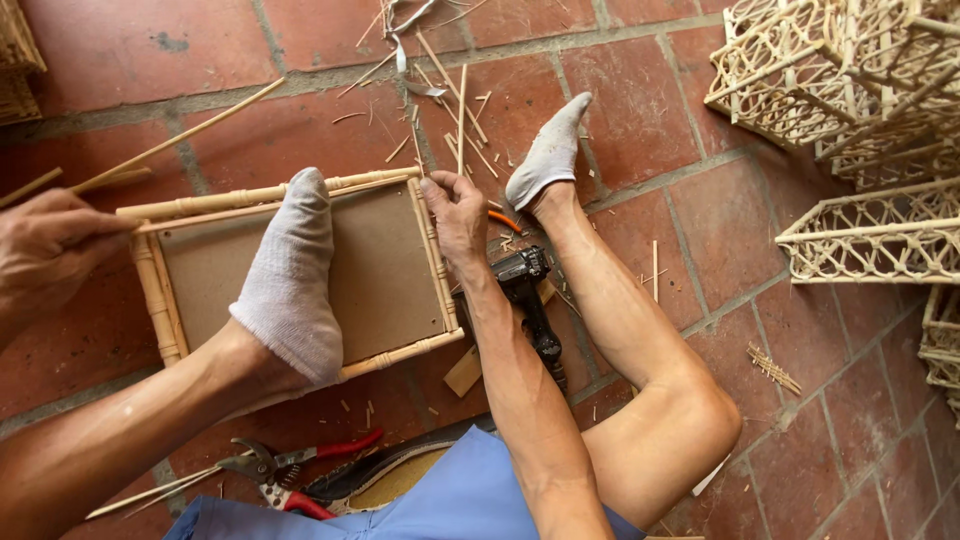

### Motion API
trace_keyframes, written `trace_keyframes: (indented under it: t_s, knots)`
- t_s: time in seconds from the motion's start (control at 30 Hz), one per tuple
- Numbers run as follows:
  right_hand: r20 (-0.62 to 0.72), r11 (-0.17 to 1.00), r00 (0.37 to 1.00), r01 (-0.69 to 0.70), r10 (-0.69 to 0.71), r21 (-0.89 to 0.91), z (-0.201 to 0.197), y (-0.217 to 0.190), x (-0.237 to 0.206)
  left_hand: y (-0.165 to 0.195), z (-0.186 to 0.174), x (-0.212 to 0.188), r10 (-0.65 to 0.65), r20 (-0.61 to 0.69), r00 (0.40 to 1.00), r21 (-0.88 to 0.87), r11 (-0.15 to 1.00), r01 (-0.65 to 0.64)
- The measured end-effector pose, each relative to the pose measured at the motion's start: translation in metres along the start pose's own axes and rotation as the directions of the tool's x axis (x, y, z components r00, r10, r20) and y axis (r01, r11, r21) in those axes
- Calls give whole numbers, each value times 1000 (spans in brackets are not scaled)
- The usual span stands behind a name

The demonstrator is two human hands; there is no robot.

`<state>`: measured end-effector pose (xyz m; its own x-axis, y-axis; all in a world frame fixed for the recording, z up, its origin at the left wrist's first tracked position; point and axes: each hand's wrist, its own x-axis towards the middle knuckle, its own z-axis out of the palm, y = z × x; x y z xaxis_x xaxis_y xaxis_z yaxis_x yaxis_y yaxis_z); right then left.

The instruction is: The person assembles a rectangular bamboo basket frame by attaching thin bamboo strips to a cardboard-backed frame using a pneumatic nail gun. They cut strips to length with pliers, position them along the edges, and fasten them with nails. The finished frame is placed on a stack of similar frames.

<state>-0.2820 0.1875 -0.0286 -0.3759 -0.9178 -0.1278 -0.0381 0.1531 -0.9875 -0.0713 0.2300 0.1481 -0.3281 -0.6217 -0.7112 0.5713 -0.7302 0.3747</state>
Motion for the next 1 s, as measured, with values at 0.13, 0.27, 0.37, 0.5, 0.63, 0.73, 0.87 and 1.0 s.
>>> trace_keyframes:
  t_s: [0.13,0.27,0.37,0.5,0.63,0.73,0.87,1.0]
  knots:
    - [-14,979,991,127,-131,-157,17,0,18,50,-31,-1,346,56,937,415,845,-337]
    - [24,999,1000,0,1,-33,25,2,30,138,-164,24,475,528,704,822,-492,-285]
    - [30,982,999,-36,31,185,25,8,29,147,-239,63,481,463,744,830,-530,-174]
    - [-4,993,996,86,-86,80,27,15,26,145,-234,71,462,565,684,779,-572,-257]
    - [-27,963,976,210,-217,-168,33,10,29,150,-197,53,491,590,641,768,-586,-257]
    - [-21,950,974,213,-224,-229,41,2,30,153,-200,54,495,625,604,755,-580,-305]
    - [-42,923,975,190,-216,-334,48,-2,26,152,-218,70,516,603,609,784,-524,-333]
    - [-44,947,977,191,-209,-258,48,-2,25,144,-218,72,533,639,554,747,-603,-282]
